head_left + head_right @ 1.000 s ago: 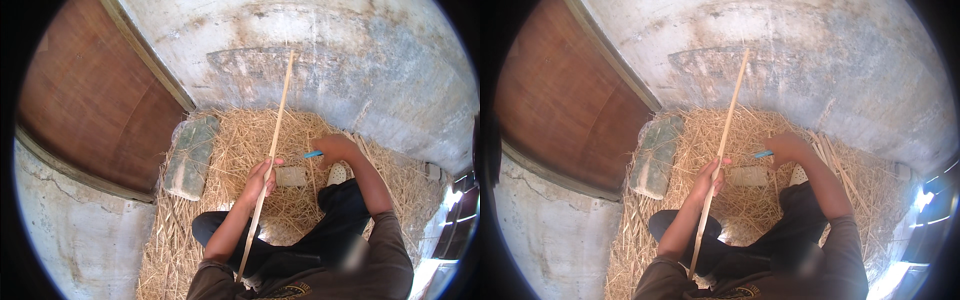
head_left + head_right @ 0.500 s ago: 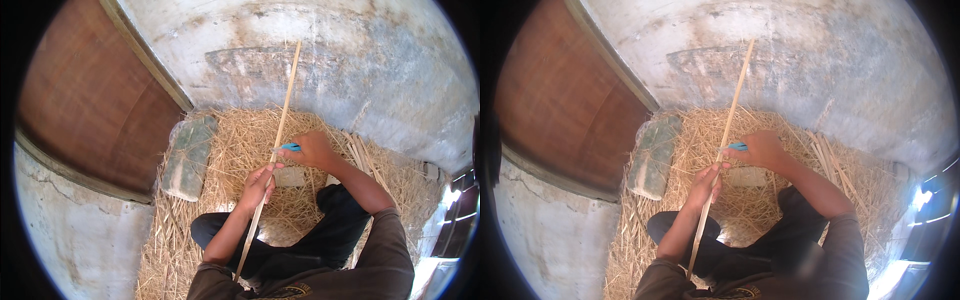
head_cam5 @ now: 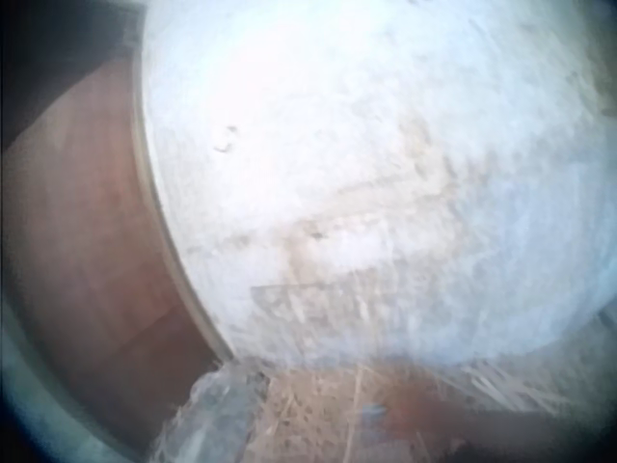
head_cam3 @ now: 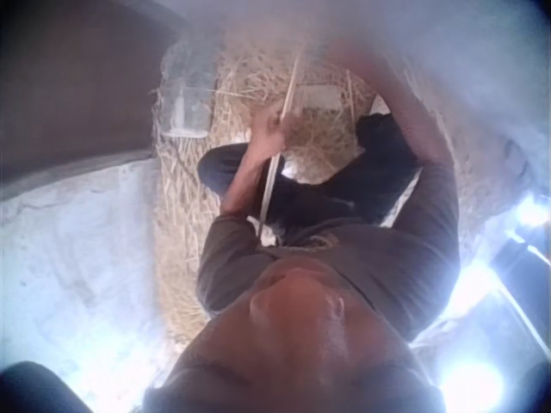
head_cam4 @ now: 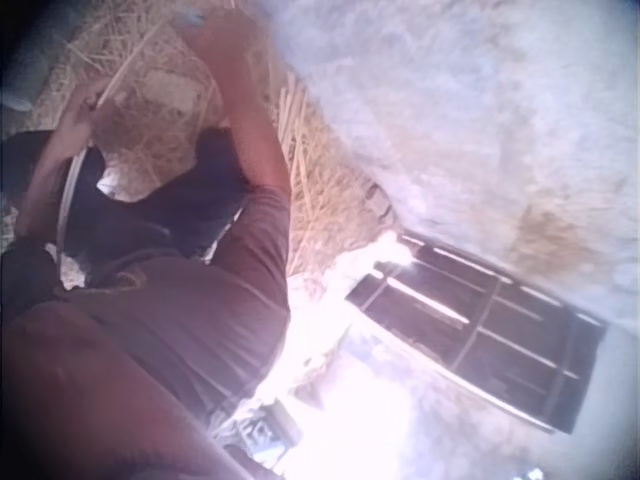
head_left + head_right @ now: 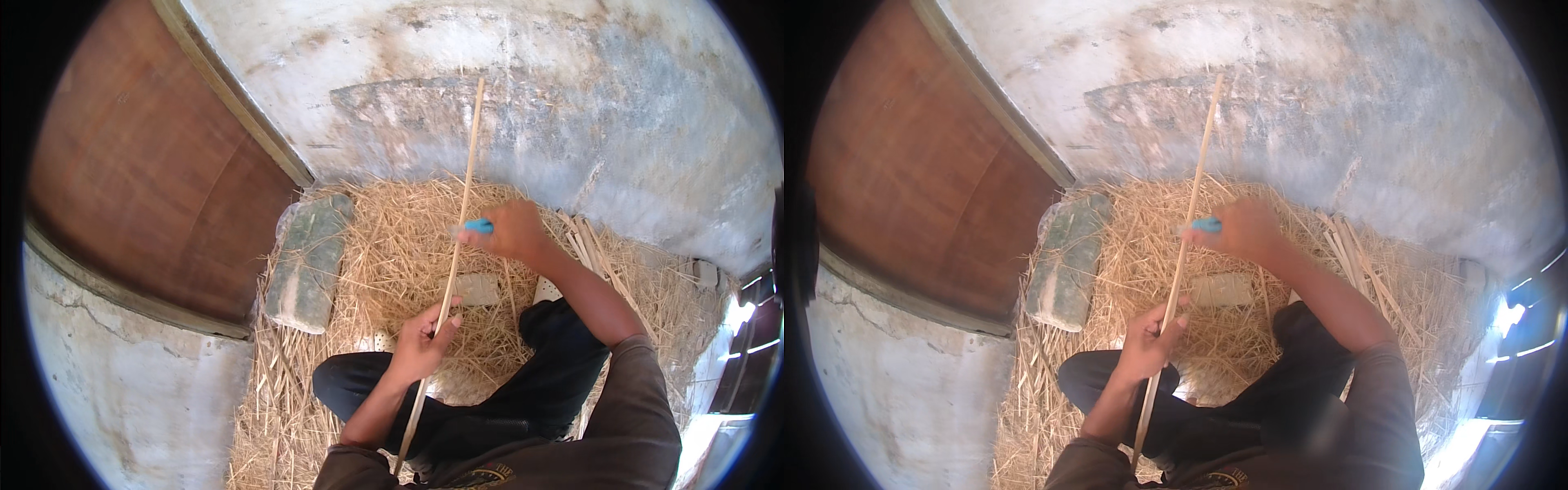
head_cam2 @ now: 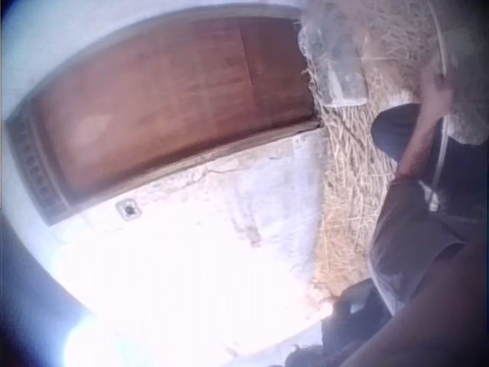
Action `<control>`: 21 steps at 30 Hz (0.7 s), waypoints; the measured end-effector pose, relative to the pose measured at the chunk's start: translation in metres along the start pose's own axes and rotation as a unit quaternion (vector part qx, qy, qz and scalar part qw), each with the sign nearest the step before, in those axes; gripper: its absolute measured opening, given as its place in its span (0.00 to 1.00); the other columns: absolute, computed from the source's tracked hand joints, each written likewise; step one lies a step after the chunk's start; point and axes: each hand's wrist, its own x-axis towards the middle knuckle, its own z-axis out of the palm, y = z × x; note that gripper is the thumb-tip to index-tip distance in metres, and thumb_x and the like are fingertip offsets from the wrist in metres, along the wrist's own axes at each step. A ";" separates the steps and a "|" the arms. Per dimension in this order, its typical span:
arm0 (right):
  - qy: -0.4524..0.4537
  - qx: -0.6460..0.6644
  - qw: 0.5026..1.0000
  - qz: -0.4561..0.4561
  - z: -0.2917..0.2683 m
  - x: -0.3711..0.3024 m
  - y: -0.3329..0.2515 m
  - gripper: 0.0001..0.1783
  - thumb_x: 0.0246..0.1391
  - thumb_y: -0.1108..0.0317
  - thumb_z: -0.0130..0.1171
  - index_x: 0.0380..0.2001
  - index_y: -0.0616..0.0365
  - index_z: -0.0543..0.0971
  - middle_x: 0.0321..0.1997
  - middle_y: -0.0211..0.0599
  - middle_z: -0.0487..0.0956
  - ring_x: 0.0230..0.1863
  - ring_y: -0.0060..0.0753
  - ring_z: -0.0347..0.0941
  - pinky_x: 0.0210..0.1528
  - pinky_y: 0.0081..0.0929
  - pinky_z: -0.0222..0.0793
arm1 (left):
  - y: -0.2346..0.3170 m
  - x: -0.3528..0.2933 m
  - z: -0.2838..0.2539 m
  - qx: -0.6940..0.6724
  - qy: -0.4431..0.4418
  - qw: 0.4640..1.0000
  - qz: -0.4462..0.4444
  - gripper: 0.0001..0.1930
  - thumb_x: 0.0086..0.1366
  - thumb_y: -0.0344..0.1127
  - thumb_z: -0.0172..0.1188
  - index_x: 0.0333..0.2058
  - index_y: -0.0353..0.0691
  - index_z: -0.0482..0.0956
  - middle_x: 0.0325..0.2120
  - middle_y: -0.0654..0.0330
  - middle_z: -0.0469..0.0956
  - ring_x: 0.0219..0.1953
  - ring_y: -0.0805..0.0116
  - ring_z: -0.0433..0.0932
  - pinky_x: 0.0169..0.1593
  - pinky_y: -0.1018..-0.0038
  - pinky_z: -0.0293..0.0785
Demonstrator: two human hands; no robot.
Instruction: The person sits on a straw-covered floor and uses a blue utility knife to shave a long, thin bamboo stick. They hold the stick vertically and scrape the blade along its length to remove the outer layer, rotating the stick to work on different sides.
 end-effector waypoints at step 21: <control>-0.090 0.007 0.995 0.031 0.014 -0.006 -0.013 0.49 0.42 0.15 0.39 0.09 0.54 0.76 0.06 0.32 0.67 0.12 0.33 0.69 0.14 0.32 0.60 | -0.004 -0.124 0.048 -0.114 0.092 0.984 -0.100 0.17 0.69 0.30 0.52 0.55 0.32 0.71 0.14 0.74 0.65 0.13 0.88 0.58 0.17 0.87 0.51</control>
